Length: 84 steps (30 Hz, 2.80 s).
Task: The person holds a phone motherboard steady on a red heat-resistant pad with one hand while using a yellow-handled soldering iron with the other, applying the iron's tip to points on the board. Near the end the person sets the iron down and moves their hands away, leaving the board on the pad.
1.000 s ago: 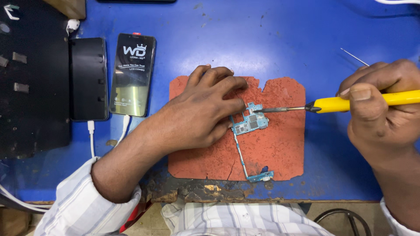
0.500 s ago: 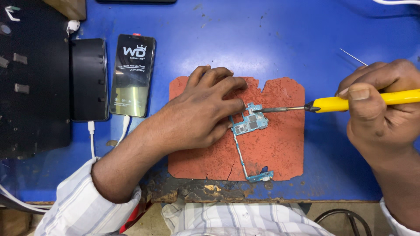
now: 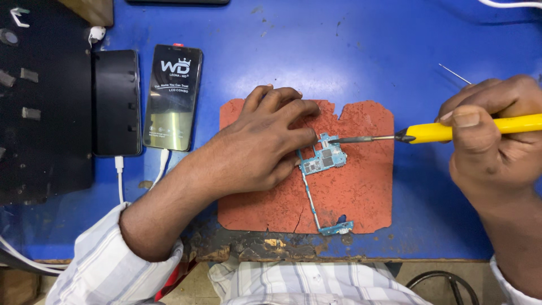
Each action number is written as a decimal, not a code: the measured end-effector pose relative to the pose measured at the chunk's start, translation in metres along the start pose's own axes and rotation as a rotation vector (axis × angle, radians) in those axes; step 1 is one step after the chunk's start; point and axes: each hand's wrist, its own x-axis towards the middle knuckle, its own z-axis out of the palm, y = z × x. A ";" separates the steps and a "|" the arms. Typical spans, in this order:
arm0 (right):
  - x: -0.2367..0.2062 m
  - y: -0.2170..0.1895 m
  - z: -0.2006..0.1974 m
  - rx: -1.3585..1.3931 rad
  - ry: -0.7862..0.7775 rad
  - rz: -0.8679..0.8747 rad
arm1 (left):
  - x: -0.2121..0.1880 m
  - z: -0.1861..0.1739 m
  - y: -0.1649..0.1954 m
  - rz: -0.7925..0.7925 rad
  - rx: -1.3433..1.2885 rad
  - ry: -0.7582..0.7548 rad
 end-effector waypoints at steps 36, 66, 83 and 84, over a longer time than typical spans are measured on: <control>0.002 0.000 0.001 0.011 0.015 -0.002 | 0.000 0.002 -0.001 0.020 0.044 0.016; 0.008 -0.004 0.009 -0.066 0.048 0.036 | 0.004 -0.003 0.004 -0.026 0.018 -0.024; 0.013 -0.011 0.010 -0.116 0.034 0.002 | 0.003 -0.002 0.003 -0.027 0.010 -0.020; 0.012 -0.011 0.010 -0.105 0.038 0.002 | 0.003 -0.002 0.003 -0.027 0.006 -0.020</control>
